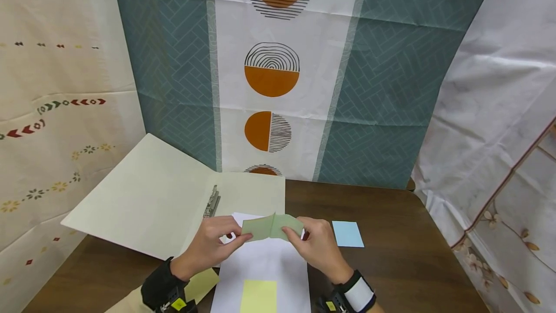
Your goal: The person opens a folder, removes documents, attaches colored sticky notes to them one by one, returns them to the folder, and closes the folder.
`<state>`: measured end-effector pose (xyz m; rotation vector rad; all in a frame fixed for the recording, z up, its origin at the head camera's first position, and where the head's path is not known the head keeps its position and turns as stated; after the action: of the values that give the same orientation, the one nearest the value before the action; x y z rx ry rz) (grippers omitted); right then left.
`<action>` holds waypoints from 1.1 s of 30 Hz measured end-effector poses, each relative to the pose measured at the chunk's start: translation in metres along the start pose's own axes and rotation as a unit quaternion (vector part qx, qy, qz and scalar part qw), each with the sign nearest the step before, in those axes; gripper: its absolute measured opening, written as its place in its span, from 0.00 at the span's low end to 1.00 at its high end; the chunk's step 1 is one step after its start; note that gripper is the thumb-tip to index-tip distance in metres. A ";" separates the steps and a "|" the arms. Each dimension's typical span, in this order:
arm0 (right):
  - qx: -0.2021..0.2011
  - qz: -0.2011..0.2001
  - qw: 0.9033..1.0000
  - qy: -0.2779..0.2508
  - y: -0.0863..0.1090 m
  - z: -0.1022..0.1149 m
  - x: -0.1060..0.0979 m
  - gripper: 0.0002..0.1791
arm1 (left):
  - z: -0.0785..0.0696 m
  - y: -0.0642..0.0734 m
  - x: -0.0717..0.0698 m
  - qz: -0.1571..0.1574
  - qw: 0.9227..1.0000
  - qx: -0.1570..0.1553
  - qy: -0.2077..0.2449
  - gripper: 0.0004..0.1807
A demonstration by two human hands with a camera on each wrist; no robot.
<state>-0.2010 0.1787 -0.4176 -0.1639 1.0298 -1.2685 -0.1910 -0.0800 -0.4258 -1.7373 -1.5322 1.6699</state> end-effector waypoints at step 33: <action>0.039 -0.029 0.999 0.017 0.013 -0.011 -0.023 0.07 | 0.028 0.020 -0.052 0.186 0.969 -0.110 0.122 0.12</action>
<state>-0.1982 0.2067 -0.4194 -0.1132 1.0097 -1.3667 -0.1930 -0.1419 -0.4215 -2.3713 -1.3844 1.4044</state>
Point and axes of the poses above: each hand's wrist, its own y-axis away from the middle knuckle, its own x-axis out of the palm, z = x × y, the point moved 4 cm from there along -y, towards the middle knuckle, and after that the axes turned 3 degrees about -y, right-handed, at the moved point
